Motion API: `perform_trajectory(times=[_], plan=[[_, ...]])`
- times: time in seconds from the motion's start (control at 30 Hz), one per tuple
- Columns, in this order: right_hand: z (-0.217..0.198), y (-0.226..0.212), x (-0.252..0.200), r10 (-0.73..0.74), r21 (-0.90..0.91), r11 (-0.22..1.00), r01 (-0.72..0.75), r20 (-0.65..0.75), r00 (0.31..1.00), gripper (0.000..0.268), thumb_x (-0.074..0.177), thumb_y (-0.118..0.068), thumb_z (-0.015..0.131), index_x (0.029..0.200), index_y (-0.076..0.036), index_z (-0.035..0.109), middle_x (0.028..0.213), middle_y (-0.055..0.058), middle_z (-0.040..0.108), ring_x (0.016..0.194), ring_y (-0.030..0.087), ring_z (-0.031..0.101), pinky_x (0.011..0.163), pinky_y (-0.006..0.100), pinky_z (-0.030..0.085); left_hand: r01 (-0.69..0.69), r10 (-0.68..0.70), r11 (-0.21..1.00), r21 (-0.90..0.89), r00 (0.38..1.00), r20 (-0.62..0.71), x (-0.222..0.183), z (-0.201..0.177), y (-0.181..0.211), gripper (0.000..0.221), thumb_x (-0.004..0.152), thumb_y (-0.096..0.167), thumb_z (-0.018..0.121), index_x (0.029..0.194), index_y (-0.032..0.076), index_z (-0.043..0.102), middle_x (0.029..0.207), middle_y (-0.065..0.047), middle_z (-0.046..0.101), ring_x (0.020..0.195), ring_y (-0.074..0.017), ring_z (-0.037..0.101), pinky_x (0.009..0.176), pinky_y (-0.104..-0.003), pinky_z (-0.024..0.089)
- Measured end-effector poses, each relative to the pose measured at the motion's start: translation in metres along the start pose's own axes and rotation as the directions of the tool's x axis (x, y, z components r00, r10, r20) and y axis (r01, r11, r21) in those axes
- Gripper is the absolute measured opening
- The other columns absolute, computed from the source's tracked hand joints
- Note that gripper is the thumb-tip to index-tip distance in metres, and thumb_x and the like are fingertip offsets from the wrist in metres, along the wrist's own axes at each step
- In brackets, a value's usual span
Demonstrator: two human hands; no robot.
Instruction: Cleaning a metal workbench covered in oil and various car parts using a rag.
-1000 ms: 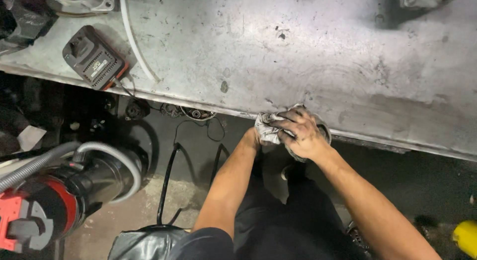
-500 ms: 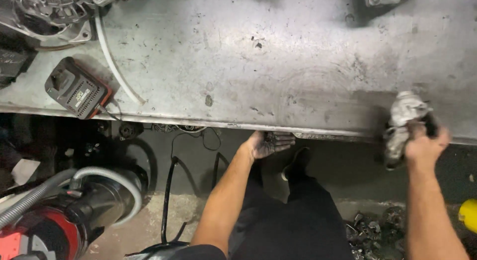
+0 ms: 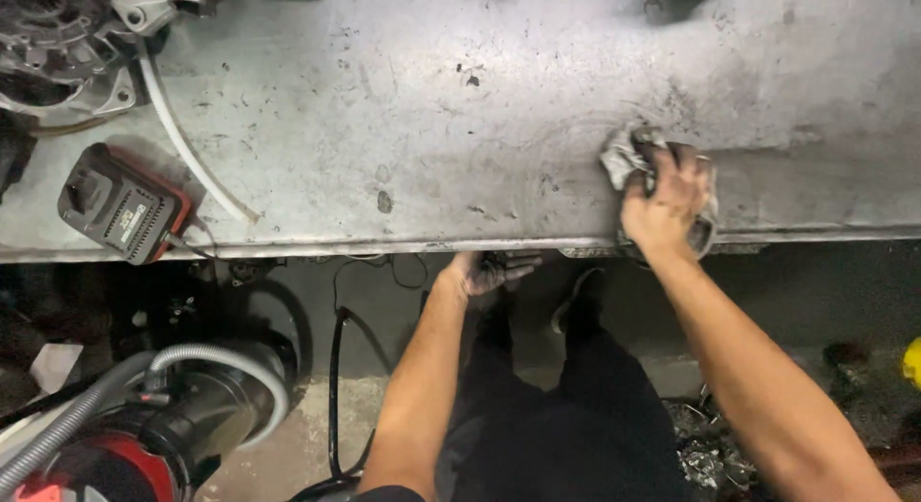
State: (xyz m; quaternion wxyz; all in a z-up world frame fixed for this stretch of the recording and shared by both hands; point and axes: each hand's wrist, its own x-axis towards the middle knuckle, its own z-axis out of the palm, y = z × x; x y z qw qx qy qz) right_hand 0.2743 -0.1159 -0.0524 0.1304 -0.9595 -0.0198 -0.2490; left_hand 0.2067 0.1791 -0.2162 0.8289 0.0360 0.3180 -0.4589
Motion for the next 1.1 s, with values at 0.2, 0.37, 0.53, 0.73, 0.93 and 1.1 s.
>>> perform_trajectory(times=[0.2,0.37,0.53,0.73,0.93,1.1], plan=[[0.018,-0.088,0.005,-0.082,0.090,0.993,0.073,0.107,0.991,0.035,0.074,-0.021,0.080,0.108,-0.029,0.073,0.108,-0.001,0.065,0.102,0.029,0.062,0.072,0.048,0.055,0.056,-0.057,0.997,0.050,0.998,0.031,-0.009,-0.002,0.008,0.075,0.104,0.053,0.047,0.136,-0.014,0.057,0.141,-0.038,0.054,0.130,-0.0532,0.055,0.108,-0.062,0.048],[-0.002,-0.158,-0.026,-0.196,0.331,0.934,0.135,0.158,0.968,0.032,0.071,-0.026,0.080,0.102,-0.026,0.072,0.106,0.003,0.067,0.104,0.034,0.065,0.073,0.051,0.056,0.016,-0.007,0.997,0.076,0.993,-0.116,-0.011,-0.030,0.002,0.069,0.100,0.051,0.051,0.132,-0.009,0.061,0.136,-0.034,0.059,0.127,-0.0493,0.059,0.106,-0.060,0.051],[-0.025,-0.115,-0.080,0.054,0.829,0.473,-0.298,0.310,0.949,0.022,0.079,-0.012,0.082,0.099,-0.010,0.076,0.101,0.014,0.076,0.102,0.042,0.071,0.080,0.050,0.059,0.092,-0.028,0.974,0.208,0.957,-0.290,-0.032,-0.040,-0.002,0.060,0.095,0.047,0.056,0.126,-0.003,0.066,0.131,-0.028,0.065,0.123,-0.0442,0.064,0.104,-0.057,0.054],[0.006,0.106,-0.256,0.190,0.463,0.797,-0.388,0.418,0.889,0.030,0.077,-0.026,0.083,0.105,-0.014,0.082,0.132,0.027,0.066,0.126,0.050,0.059,0.106,0.053,0.050,0.100,0.062,0.937,0.334,0.895,-0.441,-0.052,-0.043,-0.039,0.050,0.088,0.043,0.063,0.120,0.005,0.074,0.123,-0.021,0.074,0.118,-0.0373,0.070,0.100,-0.054,0.058],[-0.041,0.179,-0.437,0.660,0.631,-0.091,-0.770,0.617,0.428,0.034,0.089,-0.006,0.056,0.115,0.003,0.076,0.155,0.011,0.056,0.134,0.024,0.055,0.111,0.030,0.041,0.194,0.096,0.869,0.456,0.837,-0.538,-0.040,0.040,-0.143,0.036,0.095,0.026,0.055,0.117,-0.002,0.062,0.121,-0.022,0.064,0.112,-0.0410,0.059,0.103,-0.051,0.047],[-0.115,0.159,-0.597,0.762,0.518,-0.529,-0.672,0.639,-0.107,0.039,0.096,-0.023,0.061,0.110,0.009,0.077,0.096,0.012,0.078,0.082,0.021,0.067,0.078,0.030,0.050,0.655,-0.382,0.607,0.449,0.736,-0.559,0.042,0.089,-0.264,0.035,0.099,0.030,0.050,0.101,0.000,0.065,0.107,-0.024,0.072,0.095,-0.0383,0.072,0.081,-0.044,0.059]])
